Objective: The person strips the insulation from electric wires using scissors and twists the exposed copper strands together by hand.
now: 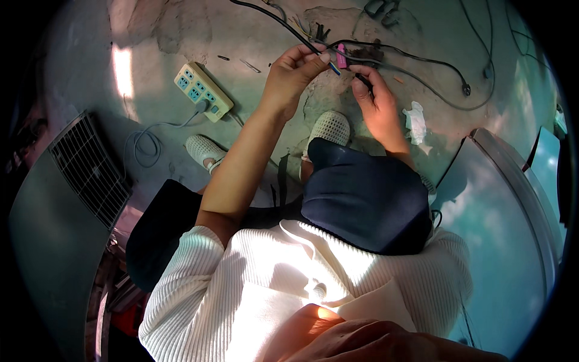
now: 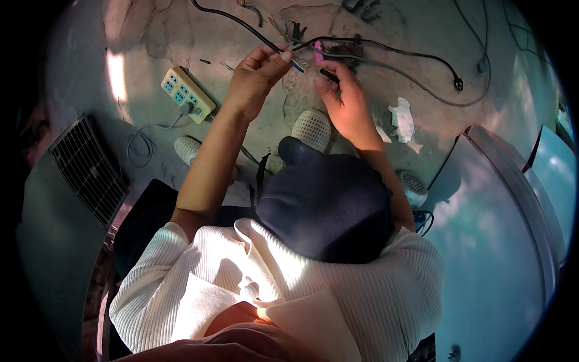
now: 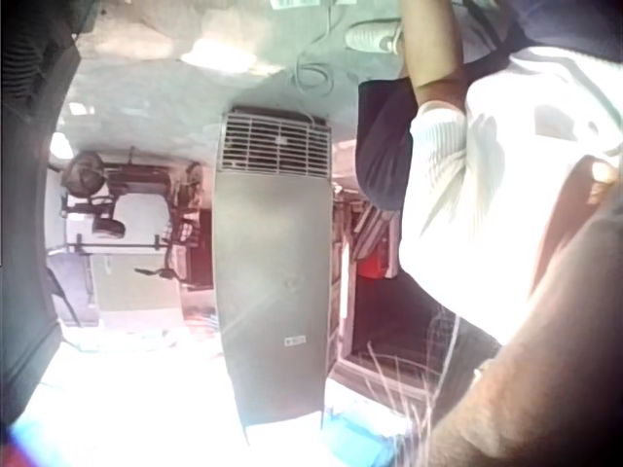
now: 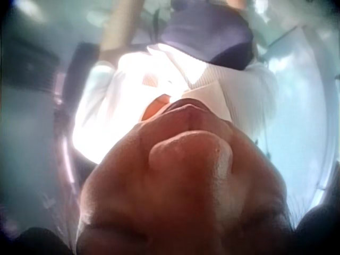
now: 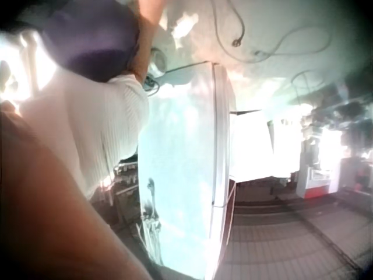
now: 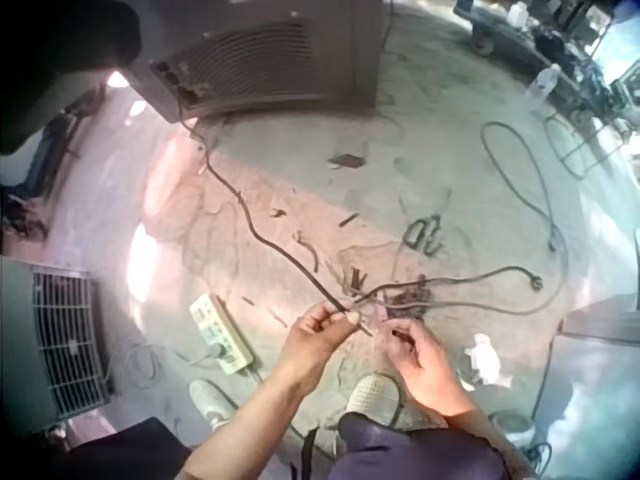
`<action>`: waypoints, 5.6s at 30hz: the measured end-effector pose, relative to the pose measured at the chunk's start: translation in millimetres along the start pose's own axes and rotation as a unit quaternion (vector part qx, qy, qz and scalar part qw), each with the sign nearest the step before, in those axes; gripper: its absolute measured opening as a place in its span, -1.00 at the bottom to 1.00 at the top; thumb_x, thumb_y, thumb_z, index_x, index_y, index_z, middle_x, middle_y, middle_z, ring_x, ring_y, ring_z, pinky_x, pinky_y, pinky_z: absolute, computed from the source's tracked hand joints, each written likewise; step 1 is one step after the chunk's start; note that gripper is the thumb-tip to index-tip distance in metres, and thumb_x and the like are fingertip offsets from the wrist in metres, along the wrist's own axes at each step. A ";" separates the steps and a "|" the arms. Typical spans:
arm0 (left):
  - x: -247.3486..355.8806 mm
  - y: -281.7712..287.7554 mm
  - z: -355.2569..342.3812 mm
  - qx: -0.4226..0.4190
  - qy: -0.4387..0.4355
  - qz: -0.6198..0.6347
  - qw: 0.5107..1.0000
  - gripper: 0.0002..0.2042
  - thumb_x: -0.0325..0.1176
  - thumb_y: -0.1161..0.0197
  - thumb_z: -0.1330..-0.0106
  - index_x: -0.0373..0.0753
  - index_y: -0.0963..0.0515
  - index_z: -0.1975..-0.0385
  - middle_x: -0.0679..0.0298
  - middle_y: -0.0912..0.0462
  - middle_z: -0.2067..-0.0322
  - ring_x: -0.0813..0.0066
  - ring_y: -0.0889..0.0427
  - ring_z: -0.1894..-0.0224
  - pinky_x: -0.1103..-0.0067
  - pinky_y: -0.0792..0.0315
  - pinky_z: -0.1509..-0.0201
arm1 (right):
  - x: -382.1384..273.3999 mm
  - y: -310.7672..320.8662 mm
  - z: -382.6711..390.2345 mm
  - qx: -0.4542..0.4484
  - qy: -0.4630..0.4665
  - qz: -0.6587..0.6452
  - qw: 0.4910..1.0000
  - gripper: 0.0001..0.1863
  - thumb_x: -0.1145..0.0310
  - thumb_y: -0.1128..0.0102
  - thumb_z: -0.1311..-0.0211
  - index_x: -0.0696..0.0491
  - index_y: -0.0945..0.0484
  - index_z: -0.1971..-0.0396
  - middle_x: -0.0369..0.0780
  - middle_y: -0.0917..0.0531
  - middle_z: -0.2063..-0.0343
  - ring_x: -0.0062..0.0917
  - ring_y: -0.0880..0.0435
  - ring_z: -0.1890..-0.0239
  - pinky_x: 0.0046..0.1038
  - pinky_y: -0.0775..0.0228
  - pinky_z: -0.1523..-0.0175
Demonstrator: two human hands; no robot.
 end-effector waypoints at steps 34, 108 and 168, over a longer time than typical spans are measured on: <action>19.8 -12.3 13.1 -0.043 -0.008 -0.046 0.998 -0.83 -0.32 -0.35 -0.24 -0.19 -0.56 0.24 0.39 -0.64 0.34 0.62 -0.57 0.21 0.64 -0.40 -0.01 | -21.6 -4.4 2.8 -0.014 -0.047 -0.131 0.990 -0.78 0.44 -0.29 -0.19 0.19 -0.63 0.18 -0.31 -0.68 0.47 -0.74 -0.59 0.37 -0.67 -0.42 0.22; 114.8 89.0 -45.1 0.078 -0.142 -0.004 0.987 -0.70 -0.24 -0.11 -0.42 -0.24 -0.44 -0.04 0.34 -0.62 0.12 0.47 -0.62 0.07 0.55 -0.47 -0.11 | -19.0 -51.7 -60.1 -0.189 -0.097 -0.176 0.961 -0.72 0.24 -0.19 -0.30 0.18 -0.66 0.26 -0.30 -0.70 0.43 -0.72 -0.60 0.39 -0.64 -0.47 0.22; 123.6 123.6 -71.6 0.069 -0.117 0.026 0.990 -0.85 -0.27 -0.12 -0.41 -0.08 -0.46 0.10 0.48 -0.56 0.27 0.62 -0.56 0.19 0.54 -0.41 -0.02 | -3.2 -89.6 -57.9 -0.381 -0.231 -0.473 0.760 -0.55 0.12 0.07 -0.45 0.20 -0.43 -0.08 -0.37 -0.59 0.31 -0.75 -0.57 0.30 -0.60 -0.55 0.12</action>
Point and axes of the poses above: each hand's wrist, its own z-axis away from the middle knuckle, its own y-axis out of the back of the hand, x = y × z, the point moved 6 cm from there along -z, towards the middle knuckle
